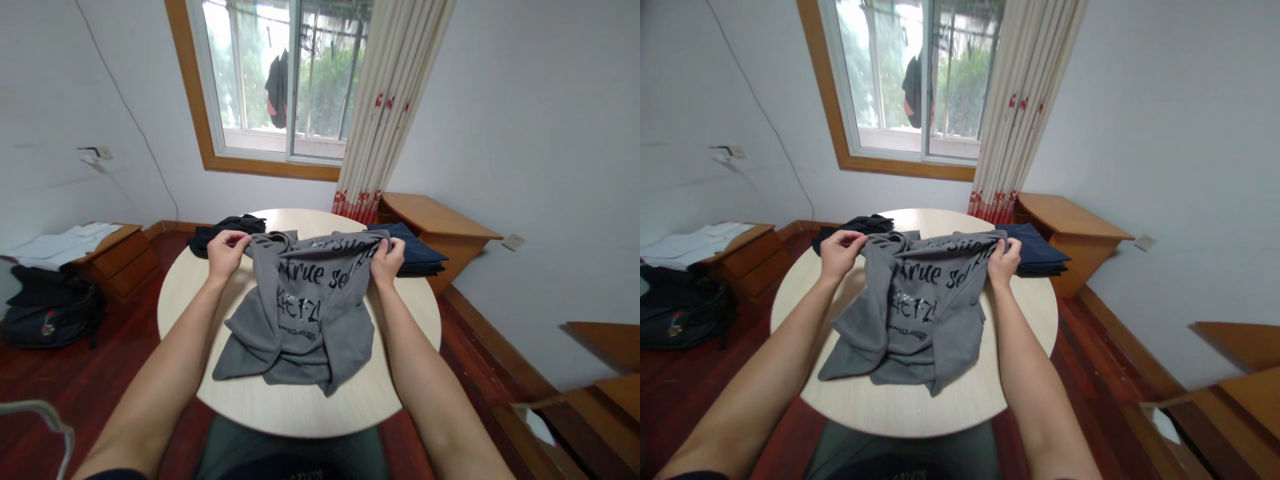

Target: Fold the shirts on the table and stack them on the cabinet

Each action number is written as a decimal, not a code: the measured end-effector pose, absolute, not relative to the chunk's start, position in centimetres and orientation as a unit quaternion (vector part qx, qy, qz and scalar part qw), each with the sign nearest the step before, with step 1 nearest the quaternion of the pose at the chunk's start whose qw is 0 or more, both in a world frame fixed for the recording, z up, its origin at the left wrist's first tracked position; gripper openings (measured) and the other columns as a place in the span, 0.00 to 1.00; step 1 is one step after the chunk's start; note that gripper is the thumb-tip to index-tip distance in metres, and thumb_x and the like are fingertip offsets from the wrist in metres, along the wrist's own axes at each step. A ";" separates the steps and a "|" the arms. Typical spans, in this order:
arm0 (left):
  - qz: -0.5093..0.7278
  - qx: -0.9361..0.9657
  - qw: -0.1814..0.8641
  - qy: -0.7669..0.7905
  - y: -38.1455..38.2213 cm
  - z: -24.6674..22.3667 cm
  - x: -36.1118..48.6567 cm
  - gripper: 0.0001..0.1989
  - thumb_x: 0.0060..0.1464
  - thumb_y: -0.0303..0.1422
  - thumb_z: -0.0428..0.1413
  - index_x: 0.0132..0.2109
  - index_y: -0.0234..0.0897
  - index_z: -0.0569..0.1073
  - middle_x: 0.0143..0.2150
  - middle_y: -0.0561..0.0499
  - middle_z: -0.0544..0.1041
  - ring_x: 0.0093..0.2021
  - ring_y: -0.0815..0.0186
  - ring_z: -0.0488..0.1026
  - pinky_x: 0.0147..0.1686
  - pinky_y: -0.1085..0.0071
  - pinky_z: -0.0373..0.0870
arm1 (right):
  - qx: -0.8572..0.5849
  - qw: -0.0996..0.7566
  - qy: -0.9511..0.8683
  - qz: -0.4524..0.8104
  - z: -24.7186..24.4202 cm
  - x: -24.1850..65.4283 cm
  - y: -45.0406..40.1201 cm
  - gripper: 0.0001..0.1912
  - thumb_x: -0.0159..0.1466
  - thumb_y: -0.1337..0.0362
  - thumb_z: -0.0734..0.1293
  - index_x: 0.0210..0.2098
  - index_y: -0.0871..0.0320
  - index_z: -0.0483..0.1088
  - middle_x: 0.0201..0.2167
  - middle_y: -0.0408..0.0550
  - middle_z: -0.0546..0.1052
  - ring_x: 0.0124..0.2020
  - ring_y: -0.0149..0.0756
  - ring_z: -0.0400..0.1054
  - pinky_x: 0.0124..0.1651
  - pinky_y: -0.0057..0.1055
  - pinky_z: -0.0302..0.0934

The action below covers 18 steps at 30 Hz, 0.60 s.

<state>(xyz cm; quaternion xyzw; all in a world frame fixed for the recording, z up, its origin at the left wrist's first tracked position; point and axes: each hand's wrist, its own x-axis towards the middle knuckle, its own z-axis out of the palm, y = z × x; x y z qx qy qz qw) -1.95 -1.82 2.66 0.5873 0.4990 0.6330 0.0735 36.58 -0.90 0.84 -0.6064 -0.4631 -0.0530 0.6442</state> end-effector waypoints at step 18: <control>0.285 0.870 0.069 0.395 -4.8 -0.8 5.8 0.40 0.51 0.55 0.61 0.64 0.37 0.68 0.61 0.38 0.71 0.59 0.48 0.69 0.59 0.53 0.66 | -0.507 0.497 -0.680 0.184 -1.2 33.4 -0.9 0.26 0.57 0.43 0.69 0.43 0.56 0.71 0.40 0.51 0.78 0.42 0.44 0.71 0.49 0.40 0.63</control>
